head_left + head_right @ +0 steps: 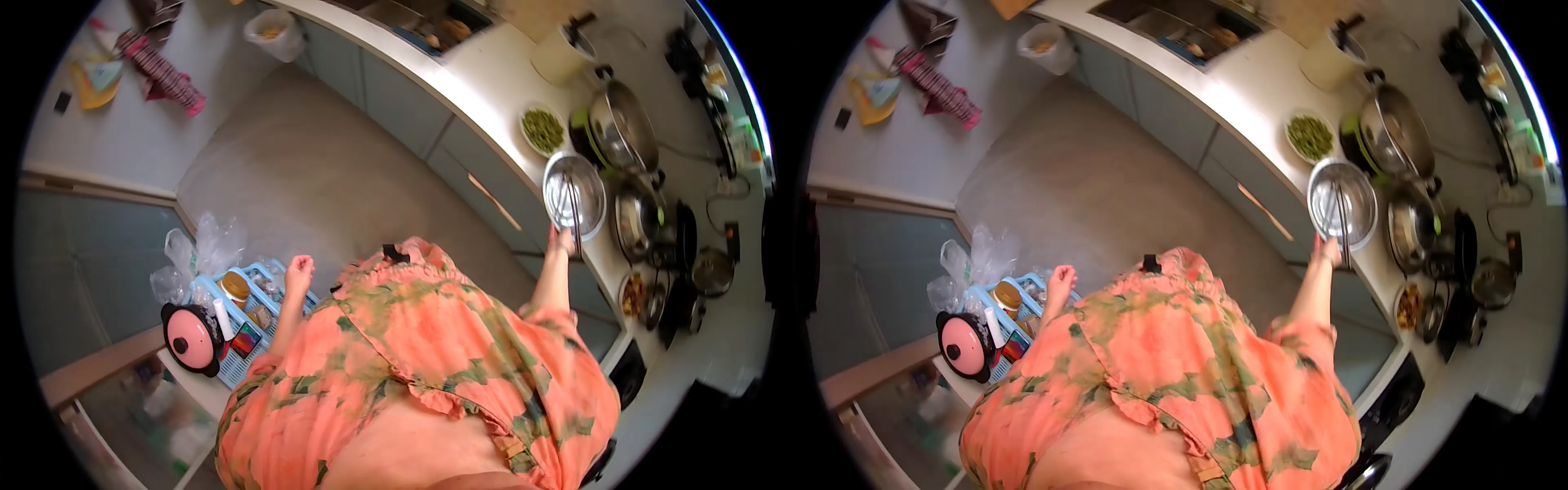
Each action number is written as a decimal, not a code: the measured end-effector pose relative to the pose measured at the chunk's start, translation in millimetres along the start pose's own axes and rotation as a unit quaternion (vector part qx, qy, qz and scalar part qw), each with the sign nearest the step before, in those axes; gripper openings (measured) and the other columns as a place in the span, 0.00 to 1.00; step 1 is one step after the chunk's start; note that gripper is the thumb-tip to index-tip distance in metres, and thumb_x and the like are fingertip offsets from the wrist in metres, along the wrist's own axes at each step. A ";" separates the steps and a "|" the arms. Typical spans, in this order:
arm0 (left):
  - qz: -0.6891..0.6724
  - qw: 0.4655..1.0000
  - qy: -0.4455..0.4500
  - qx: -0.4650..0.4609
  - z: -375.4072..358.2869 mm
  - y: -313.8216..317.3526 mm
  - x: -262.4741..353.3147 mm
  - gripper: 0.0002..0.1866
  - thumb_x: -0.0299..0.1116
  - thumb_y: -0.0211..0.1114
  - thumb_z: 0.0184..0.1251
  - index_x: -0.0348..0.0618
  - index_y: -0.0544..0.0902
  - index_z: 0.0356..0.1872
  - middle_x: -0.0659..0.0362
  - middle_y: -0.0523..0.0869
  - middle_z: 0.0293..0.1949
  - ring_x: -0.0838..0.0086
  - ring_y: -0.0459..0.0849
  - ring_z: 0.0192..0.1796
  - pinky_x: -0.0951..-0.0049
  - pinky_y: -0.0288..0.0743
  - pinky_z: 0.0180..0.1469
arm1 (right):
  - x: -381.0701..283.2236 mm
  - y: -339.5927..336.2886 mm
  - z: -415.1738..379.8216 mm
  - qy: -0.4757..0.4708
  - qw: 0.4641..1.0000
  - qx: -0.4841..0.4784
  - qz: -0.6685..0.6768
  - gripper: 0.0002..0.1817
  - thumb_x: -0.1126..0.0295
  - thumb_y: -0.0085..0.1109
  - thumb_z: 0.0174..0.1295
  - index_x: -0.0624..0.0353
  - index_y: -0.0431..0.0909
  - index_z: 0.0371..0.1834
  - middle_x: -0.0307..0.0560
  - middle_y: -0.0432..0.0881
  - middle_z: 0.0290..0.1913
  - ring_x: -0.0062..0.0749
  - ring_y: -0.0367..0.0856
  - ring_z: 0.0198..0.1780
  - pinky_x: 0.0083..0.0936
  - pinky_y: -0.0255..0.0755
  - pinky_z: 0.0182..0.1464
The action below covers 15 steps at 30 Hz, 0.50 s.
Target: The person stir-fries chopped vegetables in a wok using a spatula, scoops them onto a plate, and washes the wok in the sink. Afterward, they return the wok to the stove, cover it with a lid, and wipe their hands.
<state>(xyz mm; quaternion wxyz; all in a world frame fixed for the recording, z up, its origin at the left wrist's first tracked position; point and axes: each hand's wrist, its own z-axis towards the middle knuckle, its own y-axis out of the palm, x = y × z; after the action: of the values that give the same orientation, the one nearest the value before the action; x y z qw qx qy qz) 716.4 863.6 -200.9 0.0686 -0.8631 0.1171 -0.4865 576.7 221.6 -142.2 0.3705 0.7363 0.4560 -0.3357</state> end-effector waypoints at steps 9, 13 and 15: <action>0.002 0.999 -0.022 0.038 16.2 -18.4 -14.1 0.08 0.33 0.61 0.62 0.40 0.78 0.36 0.63 0.81 0.26 0.81 0.79 0.30 0.79 0.73 0.34 | -37.6 77.2 -114.2 -0.021 0.915 -0.280 -0.288 0.06 0.76 0.52 0.54 0.69 0.71 0.31 0.50 0.77 0.30 0.33 0.81 0.28 0.24 0.81 0.30; -0.050 0.996 -0.001 0.070 32.5 -16.0 2.5 0.08 0.33 0.61 0.62 0.40 0.78 0.37 0.63 0.81 0.26 0.81 0.79 0.29 0.79 0.72 0.34 | -4.2 212.6 -136.2 0.019 0.882 -0.388 -0.266 0.05 0.75 0.54 0.55 0.65 0.71 0.30 0.45 0.76 0.30 0.31 0.78 0.28 0.23 0.77 0.33; -0.069 0.994 0.009 0.084 50.5 -14.6 13.1 0.08 0.33 0.61 0.62 0.39 0.78 0.37 0.63 0.81 0.26 0.80 0.79 0.29 0.79 0.72 0.34 | 26.2 299.9 -135.8 0.058 0.862 -0.446 -0.234 0.04 0.75 0.53 0.56 0.64 0.71 0.30 0.45 0.76 0.29 0.31 0.77 0.28 0.21 0.77 0.34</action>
<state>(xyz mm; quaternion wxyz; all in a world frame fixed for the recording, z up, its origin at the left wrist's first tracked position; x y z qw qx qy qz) 768.1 874.4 -212.8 0.1062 -0.8560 0.0165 -0.5057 883.2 255.5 -24.3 0.5426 0.3826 0.7364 -0.1301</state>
